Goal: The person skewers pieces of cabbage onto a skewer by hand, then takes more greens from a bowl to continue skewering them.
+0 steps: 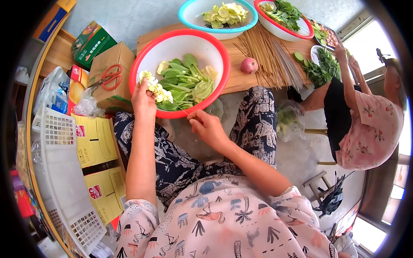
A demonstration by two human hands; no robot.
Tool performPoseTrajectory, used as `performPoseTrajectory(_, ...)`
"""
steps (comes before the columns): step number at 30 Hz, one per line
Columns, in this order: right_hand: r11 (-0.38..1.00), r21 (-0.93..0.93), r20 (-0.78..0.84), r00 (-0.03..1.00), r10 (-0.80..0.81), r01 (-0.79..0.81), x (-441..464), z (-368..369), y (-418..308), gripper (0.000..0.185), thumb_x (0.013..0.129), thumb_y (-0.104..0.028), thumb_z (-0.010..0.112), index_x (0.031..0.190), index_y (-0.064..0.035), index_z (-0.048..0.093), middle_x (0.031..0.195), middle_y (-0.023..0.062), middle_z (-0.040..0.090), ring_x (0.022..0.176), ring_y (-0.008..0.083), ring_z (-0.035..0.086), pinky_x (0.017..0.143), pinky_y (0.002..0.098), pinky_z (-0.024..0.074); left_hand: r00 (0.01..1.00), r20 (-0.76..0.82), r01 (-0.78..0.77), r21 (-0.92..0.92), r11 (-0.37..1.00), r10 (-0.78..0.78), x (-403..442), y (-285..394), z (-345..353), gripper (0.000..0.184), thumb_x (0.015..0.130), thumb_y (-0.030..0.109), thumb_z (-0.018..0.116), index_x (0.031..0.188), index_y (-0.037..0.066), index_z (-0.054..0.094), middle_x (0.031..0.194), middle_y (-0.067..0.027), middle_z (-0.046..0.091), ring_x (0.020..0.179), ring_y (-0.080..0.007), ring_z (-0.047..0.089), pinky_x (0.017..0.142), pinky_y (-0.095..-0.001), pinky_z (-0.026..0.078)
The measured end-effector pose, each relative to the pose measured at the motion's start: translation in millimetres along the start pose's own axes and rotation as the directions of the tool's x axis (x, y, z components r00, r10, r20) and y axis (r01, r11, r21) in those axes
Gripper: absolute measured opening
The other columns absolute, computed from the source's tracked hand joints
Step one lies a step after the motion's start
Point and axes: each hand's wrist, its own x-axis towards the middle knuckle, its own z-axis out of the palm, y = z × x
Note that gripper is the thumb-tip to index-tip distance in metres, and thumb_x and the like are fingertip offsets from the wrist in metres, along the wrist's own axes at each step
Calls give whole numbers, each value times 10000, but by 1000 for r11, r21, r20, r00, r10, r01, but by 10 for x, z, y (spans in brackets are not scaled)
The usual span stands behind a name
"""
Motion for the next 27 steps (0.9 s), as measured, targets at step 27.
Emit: performPoseTrajectory(27, 990, 100, -284, 956, -68, 101, 1361, -1672, -846, 175, 946, -177, 438, 958, -27, 528, 584, 16, 493, 418, 69, 399, 385, 192, 312, 972, 152, 183, -13, 983, -179, -193, 121, 168, 334, 924, 324, 502, 1087, 34, 535, 948, -70, 594, 851, -179, 571, 742, -311, 456)
